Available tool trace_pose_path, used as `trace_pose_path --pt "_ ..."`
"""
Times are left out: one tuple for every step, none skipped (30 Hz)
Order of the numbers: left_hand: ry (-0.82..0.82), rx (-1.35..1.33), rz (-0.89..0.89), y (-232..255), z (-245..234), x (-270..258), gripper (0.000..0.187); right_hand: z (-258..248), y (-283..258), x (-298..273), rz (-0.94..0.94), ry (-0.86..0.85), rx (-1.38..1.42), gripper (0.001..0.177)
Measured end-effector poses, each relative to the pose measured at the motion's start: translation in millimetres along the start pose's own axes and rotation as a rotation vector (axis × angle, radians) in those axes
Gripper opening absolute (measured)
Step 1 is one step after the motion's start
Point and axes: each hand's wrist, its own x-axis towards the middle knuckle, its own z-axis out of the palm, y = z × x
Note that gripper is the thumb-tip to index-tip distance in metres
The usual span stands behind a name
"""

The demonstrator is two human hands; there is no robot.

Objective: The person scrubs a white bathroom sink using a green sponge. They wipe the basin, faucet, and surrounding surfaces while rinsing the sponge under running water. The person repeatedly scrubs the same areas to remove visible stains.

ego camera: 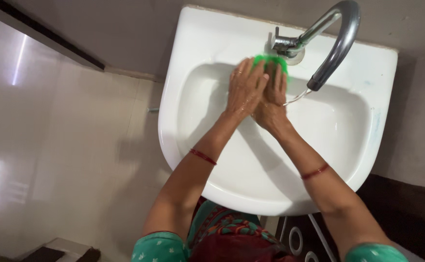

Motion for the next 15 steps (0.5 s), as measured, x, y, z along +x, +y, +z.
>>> trace_pose_path --pt "-0.002 0.025 -0.016 -5.2 -6.9 -1.3 0.052 0.6 -8.6 16.2 0.029 -0.072 0.026 0.098" --pt "-0.002 0.049 -0.028 -9.6 -12.1 -0.3 0.052 0.5 -10.1 33.3 0.058 -0.141 0.05 0.104" --pt "0.013 0.042 0.002 -13.6 -15.4 1.0 0.056 1.9 -8.5 46.9 0.058 -0.107 0.031 0.102" --pt "0.026 0.035 0.04 -18.1 -17.8 4.4 0.059 6.1 -6.8 59.6 0.064 -0.07 0.011 0.101" --pt "0.039 0.027 0.077 -22.7 -19.5 9.0 0.062 12.5 -5.8 69.7 0.069 -0.032 -0.009 0.099" --pt "0.001 0.029 0.07 -25.9 -19.4 17.4 0.064 18.5 -3.5 79.3 0.098 -0.014 0.018 0.099" --pt "-0.036 0.031 0.063 -29.4 -19.0 27.0 0.065 25.0 -1.8 88.2 0.126 0.005 0.045 0.099" --pt "-0.077 0.032 0.048 -34.0 -17.9 32.9 0.067 32.6 -1.1 92.7 0.152 0.016 0.076 0.099" --pt "-0.135 0.022 0.042 -39.3 -17.0 40.5 0.068 39.5 -0.3 97.1 0.191 0.023 0.083 0.097" --pt "-0.195 0.013 0.04 -44.6 -16.5 50.4 0.07 45.8 -0.4 101.7 0.233 0.032 0.092 0.096" --pt "-0.255 0.006 0.038 -49.2 -15.8 60.2 0.071 50.6 -0.2 105.6 0.275 0.042 0.101 0.094" --pt "-0.294 0.043 0.053 -52.8 -14.9 69.6 0.071 53.8 0.0 108.8 0.283 0.08 0.099 0.095" --pt "-0.332 0.08 0.068 -55.6 -13.4 78.7 0.072 56.3 0.0 111.7 0.29 0.118 0.096 0.097" --pt "-0.372 0.117 0.082 -58.7 -10.9 86.4 0.073 58.8 -0.4 113.5 0.297 0.154 0.094 0.098" --pt "-0.395 0.098 0.091 -62.1 -8.7 95.2 0.072 60.4 -0.8 119.2 0.333 0.166 0.092 0.098"
